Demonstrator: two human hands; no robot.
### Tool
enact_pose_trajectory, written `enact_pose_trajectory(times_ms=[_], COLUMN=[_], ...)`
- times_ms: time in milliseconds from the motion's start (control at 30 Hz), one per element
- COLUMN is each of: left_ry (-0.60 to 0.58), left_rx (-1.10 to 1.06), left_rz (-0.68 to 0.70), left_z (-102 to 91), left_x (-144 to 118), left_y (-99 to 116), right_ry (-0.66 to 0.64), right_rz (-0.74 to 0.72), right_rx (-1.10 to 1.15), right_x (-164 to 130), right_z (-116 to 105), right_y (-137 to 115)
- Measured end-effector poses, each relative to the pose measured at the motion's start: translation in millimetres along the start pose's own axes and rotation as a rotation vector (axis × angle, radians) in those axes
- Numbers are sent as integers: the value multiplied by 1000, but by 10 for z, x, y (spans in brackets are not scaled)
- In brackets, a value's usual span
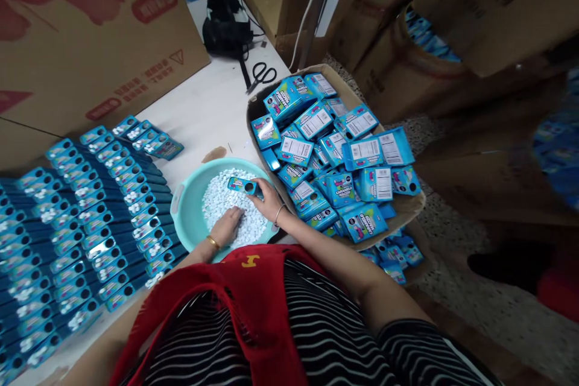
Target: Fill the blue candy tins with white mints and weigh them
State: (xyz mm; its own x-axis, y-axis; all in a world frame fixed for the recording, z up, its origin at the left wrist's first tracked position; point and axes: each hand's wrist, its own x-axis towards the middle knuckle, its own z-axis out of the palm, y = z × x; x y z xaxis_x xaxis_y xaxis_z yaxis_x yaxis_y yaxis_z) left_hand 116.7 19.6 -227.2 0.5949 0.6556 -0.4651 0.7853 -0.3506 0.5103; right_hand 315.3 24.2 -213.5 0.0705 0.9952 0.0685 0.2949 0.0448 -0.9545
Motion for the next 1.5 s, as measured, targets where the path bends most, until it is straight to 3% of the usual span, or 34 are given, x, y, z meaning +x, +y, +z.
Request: enact_pose_trajectory(times_ms=[133,233,333,433,567,667,833,933,1000,1067,1133,1200,1300,1400,1500], left_ry=[-42,-47,-31,11,99,92,-51,-64,-50,23,148,240,172,111,63], left_rx=[-173,-267,-406,-482,-308,-51,411,573,599,561,489,409,293,221,137], left_rz=[61,69,61,59,80,72,-116,-143,-138,-160,-211,-256,-217,-161,-91], left_z=[69,-35,-297,-679,-1182,-1402,-1440,-1446,-1489,-1527,-1495,-1345,-920,-457,-155], left_x=[-118,-215,-370,-534,-612,-535,-411,-455,-508,-528,-473,-331,-35,169,166], left_y=[59,33,16,74,264,458,946,1204,1223,1065,759,399,-10,-135,-99], right_ry=[-10,-18,-29,-45,-88,-124,-142,-145,-132,-105,-70,-36,-1,19,27], right_rz=[27,33,13,-18,-95,-149,-219,-215,-203,-187,-160,-119,-68,-54,-38], right_rx=[20,26,11,-6,-41,-72,-97,-97,-86,-69,-52,-38,-22,-18,-22], right_x=[14,20,20,10,-29,-66,-110,-130,-136,-129,-107,-71,-6,43,64], right_z=[-24,-25,-6,21,57,88,160,184,180,160,135,114,97,82,59], right_y=[-22,-19,8,41,65,67,85,107,114,110,94,71,37,10,-2])
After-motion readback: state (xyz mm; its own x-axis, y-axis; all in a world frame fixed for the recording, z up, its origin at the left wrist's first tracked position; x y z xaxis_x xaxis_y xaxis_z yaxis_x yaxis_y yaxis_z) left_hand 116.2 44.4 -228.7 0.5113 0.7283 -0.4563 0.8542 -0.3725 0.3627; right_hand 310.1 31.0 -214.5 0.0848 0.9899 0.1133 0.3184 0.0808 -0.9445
